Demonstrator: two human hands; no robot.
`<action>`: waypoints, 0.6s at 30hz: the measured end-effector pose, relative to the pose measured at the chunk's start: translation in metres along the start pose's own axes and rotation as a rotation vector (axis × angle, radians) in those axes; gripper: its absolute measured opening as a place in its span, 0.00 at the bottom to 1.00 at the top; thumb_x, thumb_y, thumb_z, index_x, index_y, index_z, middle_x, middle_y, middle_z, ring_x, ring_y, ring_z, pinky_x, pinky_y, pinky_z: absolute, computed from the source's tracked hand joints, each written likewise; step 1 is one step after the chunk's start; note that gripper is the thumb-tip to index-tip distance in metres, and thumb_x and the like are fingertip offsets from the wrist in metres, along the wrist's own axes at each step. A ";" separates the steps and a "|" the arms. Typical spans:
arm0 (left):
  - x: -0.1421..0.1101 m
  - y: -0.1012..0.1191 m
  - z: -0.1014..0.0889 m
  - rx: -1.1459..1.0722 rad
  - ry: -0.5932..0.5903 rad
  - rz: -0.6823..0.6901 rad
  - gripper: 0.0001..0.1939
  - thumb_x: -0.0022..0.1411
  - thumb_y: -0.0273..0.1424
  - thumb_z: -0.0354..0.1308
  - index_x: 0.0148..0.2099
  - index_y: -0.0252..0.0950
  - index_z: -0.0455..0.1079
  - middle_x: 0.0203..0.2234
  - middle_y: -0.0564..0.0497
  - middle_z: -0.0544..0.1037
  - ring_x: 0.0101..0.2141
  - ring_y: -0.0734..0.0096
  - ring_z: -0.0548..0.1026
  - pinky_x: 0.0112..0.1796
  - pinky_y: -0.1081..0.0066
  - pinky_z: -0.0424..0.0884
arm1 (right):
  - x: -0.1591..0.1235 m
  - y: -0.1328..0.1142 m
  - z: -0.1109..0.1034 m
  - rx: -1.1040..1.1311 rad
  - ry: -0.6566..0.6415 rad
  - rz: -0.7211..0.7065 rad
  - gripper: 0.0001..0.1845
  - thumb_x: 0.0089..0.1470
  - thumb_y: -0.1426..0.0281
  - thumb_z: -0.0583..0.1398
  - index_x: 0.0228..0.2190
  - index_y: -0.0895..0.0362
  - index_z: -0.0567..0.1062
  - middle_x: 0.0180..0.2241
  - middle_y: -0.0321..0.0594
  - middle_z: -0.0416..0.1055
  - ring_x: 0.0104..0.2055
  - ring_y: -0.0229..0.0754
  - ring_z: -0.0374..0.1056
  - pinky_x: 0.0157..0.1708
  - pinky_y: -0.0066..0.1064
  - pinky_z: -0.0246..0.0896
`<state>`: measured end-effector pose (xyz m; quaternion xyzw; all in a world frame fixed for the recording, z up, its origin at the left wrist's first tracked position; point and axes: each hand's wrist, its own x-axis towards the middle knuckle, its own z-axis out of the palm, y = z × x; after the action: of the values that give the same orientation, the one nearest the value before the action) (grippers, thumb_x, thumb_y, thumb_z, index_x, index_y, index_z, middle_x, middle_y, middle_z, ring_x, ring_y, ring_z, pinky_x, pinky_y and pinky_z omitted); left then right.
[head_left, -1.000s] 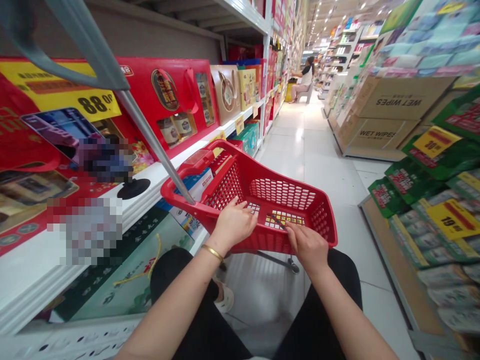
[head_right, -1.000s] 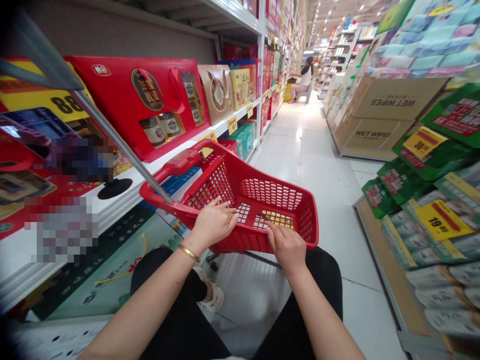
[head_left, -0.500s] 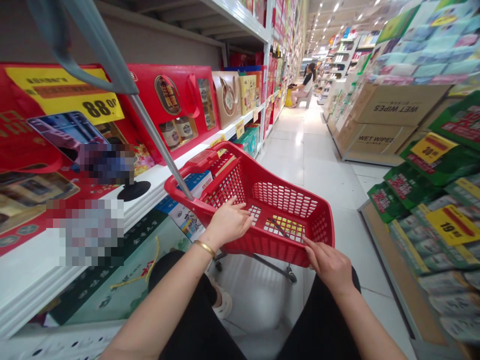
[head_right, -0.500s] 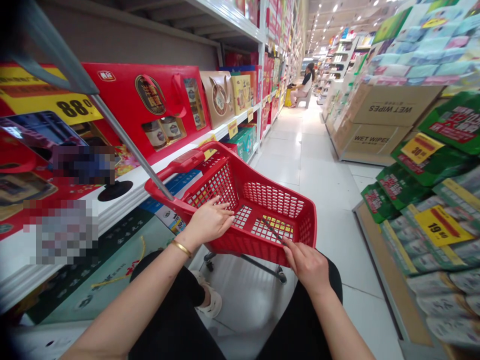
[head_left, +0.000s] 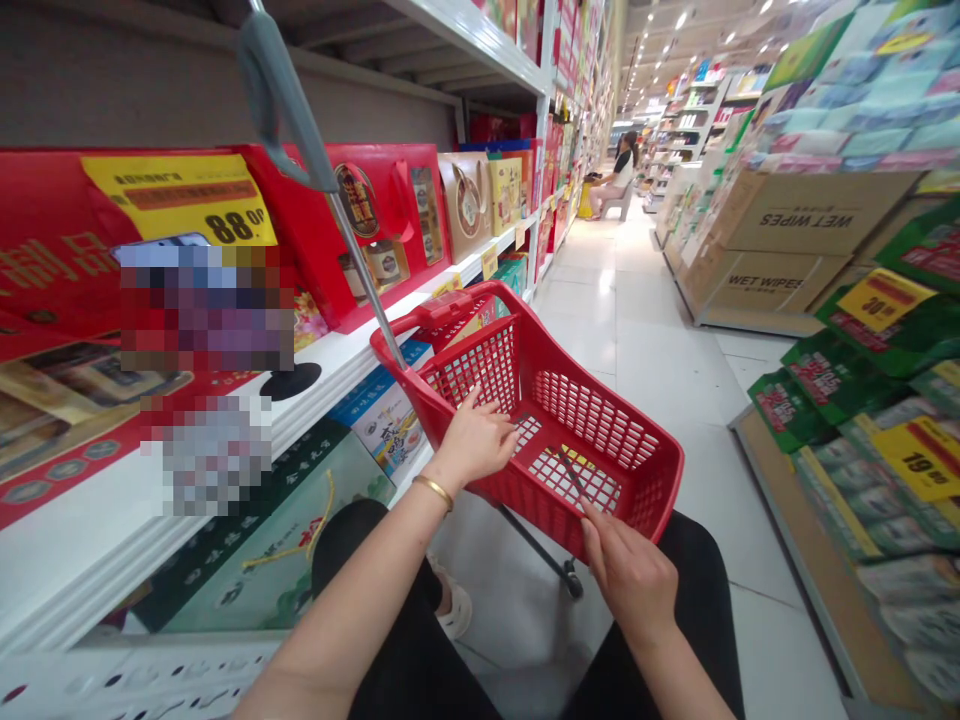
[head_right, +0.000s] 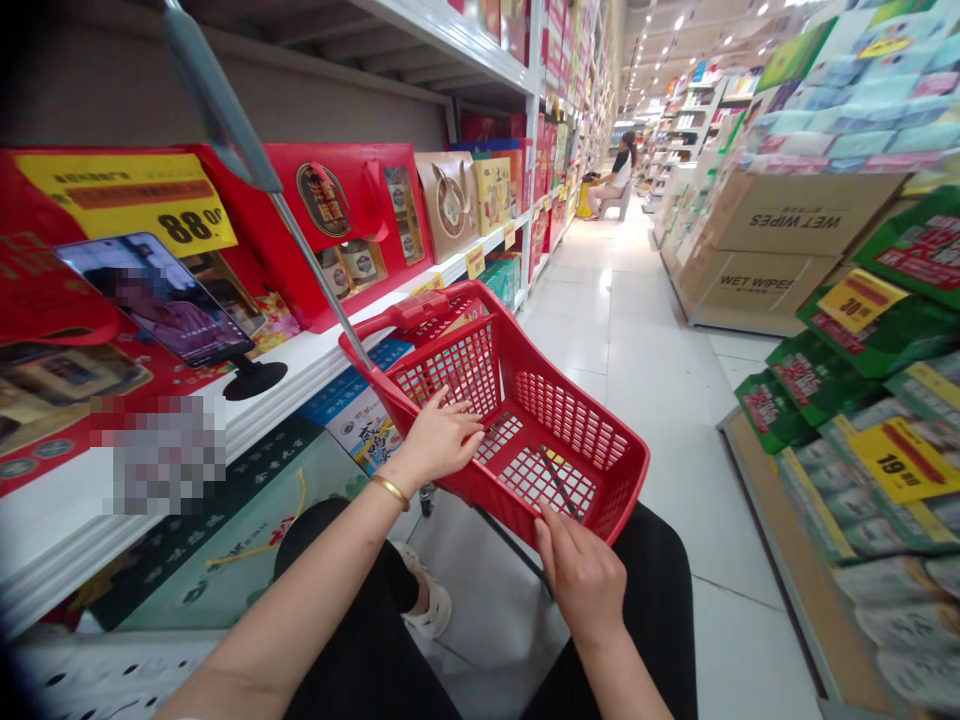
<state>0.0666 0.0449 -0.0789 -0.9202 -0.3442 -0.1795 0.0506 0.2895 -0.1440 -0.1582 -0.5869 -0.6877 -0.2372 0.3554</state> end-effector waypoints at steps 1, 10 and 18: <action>-0.001 0.008 0.003 -0.014 0.001 -0.007 0.16 0.72 0.36 0.52 0.40 0.41 0.81 0.41 0.51 0.85 0.53 0.57 0.78 0.68 0.43 0.44 | 0.001 -0.004 -0.001 0.008 0.001 -0.005 0.18 0.63 0.71 0.64 0.54 0.53 0.77 0.40 0.36 0.83 0.35 0.36 0.77 0.42 0.29 0.66; -0.013 0.075 0.015 -0.103 -0.042 0.063 0.17 0.73 0.35 0.49 0.55 0.41 0.77 0.49 0.49 0.83 0.59 0.57 0.73 0.69 0.44 0.40 | 0.001 -0.025 -0.005 0.059 -0.039 -0.053 0.17 0.64 0.70 0.63 0.54 0.58 0.76 0.44 0.41 0.82 0.39 0.37 0.78 0.44 0.29 0.68; -0.006 0.066 0.019 -0.111 -0.113 0.110 0.25 0.69 0.32 0.51 0.66 0.37 0.68 0.60 0.49 0.75 0.64 0.57 0.67 0.69 0.48 0.43 | -0.002 0.026 -0.015 0.262 -0.155 -0.254 0.28 0.64 0.72 0.61 0.64 0.55 0.67 0.43 0.39 0.81 0.41 0.38 0.78 0.58 0.38 0.70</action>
<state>0.1115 -0.0049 -0.0972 -0.9477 -0.2849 -0.1432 -0.0101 0.3184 -0.1507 -0.1527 -0.4606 -0.8065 -0.1428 0.3421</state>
